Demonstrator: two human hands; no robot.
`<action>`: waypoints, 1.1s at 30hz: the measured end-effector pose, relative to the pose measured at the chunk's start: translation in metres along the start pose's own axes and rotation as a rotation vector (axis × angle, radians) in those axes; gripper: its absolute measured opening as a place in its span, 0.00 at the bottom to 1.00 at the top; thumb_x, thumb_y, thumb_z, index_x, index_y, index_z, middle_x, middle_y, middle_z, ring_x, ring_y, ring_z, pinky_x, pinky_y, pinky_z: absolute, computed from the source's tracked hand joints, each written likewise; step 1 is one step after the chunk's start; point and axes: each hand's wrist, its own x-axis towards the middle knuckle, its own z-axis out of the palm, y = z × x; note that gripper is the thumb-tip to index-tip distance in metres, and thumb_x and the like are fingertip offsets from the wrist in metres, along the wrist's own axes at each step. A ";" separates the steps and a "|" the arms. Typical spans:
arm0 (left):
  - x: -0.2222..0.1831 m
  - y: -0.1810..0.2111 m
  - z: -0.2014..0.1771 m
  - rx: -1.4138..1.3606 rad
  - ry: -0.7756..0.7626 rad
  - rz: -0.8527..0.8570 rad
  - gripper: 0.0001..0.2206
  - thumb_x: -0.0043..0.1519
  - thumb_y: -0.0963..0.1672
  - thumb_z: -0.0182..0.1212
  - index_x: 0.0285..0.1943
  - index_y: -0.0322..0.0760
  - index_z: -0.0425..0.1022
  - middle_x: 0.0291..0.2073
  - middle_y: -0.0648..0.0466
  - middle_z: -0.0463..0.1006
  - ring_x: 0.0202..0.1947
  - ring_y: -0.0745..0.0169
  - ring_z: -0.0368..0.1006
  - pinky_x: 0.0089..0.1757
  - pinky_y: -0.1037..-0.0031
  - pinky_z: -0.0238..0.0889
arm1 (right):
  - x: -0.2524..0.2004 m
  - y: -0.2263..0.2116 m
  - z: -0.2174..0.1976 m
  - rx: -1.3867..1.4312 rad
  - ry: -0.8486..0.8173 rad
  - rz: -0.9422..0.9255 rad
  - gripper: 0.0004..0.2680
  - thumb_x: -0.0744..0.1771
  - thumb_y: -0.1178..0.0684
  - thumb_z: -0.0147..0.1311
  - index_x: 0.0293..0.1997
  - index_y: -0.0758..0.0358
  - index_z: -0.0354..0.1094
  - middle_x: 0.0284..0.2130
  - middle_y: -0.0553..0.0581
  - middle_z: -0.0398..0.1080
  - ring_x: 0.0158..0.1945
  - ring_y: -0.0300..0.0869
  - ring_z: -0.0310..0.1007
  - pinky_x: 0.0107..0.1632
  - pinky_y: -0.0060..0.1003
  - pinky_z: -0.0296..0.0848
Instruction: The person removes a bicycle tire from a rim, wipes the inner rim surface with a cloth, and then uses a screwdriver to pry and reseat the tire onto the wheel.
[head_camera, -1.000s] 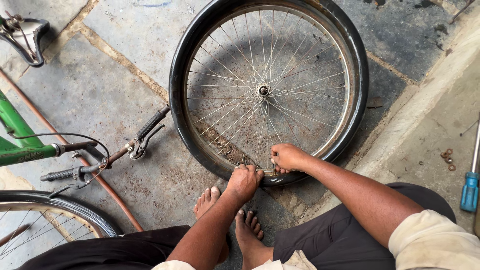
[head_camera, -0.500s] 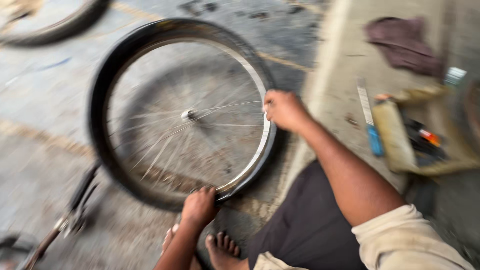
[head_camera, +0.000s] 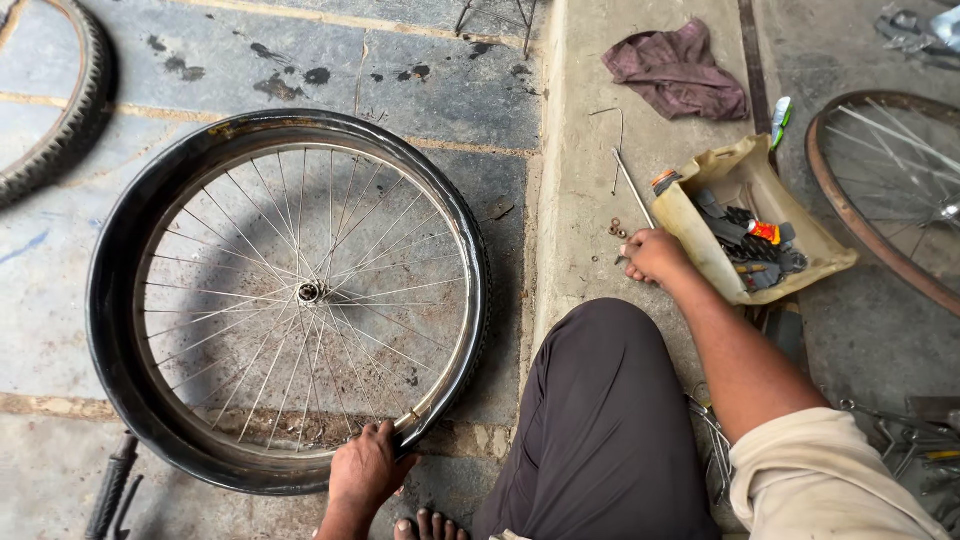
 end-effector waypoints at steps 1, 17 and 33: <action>0.000 0.000 0.001 -0.021 0.020 -0.005 0.33 0.60 0.65 0.55 0.56 0.40 0.67 0.42 0.51 0.77 0.38 0.59 0.80 0.36 0.71 0.75 | -0.005 -0.006 0.000 -0.028 0.024 0.008 0.06 0.69 0.52 0.55 0.45 0.64 0.72 0.26 0.56 0.78 0.22 0.37 0.72 0.26 0.34 0.69; 0.004 0.005 -0.020 -0.017 -0.088 -0.081 0.39 0.57 0.69 0.58 0.65 0.46 0.65 0.46 0.51 0.80 0.47 0.57 0.78 0.55 0.55 0.66 | -0.090 0.060 0.001 0.165 0.179 -0.229 0.09 0.69 0.50 0.54 0.47 0.64 0.72 0.27 0.58 0.79 0.24 0.42 0.78 0.31 0.39 0.76; -0.044 0.178 -0.053 -1.276 0.136 0.192 0.37 0.62 0.63 0.39 0.80 0.55 0.49 0.73 0.45 0.63 0.72 0.49 0.59 0.66 0.65 0.51 | -0.296 0.213 0.033 -0.146 0.306 -0.060 0.15 0.66 0.38 0.58 0.36 0.62 0.76 0.29 0.62 0.76 0.34 0.54 0.79 0.41 0.48 0.76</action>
